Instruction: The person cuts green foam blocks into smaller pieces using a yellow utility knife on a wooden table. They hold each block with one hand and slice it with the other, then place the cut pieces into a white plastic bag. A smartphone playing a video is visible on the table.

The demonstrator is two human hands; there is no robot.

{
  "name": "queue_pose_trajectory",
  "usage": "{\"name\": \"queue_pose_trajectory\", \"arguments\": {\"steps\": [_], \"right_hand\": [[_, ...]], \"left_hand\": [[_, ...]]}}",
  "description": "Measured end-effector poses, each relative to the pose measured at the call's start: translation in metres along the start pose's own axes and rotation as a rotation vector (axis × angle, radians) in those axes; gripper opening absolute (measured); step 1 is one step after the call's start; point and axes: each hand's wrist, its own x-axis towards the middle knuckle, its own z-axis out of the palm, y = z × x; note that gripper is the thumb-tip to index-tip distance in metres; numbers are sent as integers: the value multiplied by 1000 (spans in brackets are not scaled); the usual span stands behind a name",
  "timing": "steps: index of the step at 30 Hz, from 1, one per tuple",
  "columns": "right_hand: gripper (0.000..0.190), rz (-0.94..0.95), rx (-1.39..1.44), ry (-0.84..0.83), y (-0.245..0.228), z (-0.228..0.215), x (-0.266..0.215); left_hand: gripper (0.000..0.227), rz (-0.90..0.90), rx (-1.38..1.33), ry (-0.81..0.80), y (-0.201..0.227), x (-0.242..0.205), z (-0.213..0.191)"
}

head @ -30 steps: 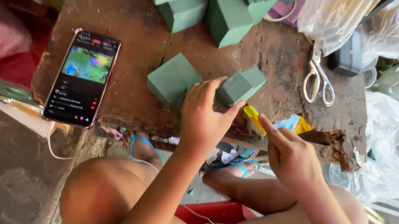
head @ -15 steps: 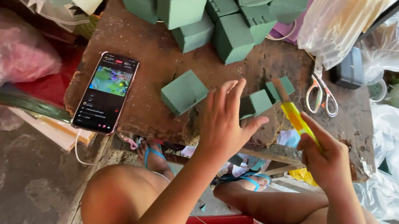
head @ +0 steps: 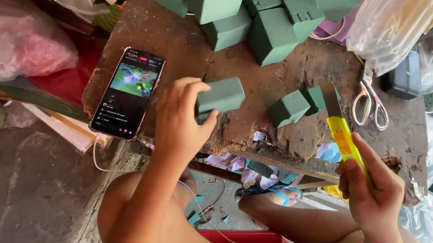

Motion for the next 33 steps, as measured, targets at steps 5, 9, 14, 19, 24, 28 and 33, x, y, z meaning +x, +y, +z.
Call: {"name": "queue_pose_trajectory", "arguments": {"steps": [5,9,14,19,24,28,33], "right_hand": [[41,-83,-51,-39,-12,8,-3],[38,-135,-239,-90,-24,24,-6],[39,-192,-279,-213,-49,50,6],[44,-226,-361,-275,-58,63,20],[44,-320,-402,-307,-70,66,33],[43,-334,-403,-315,-67,64,40],[42,-329,-412,-341,-67,63,42]], "left_hand": [[41,47,-130,-21,12,-8,4],[60,7,-112,26,19,-16,11],[48,-130,-184,75,13,-21,31],[45,-153,-217,92,11,-21,32],[49,-185,-213,76,13,-22,30],[48,-195,-211,65,11,-23,32],[51,-198,-216,54,11,-23,32]]}}
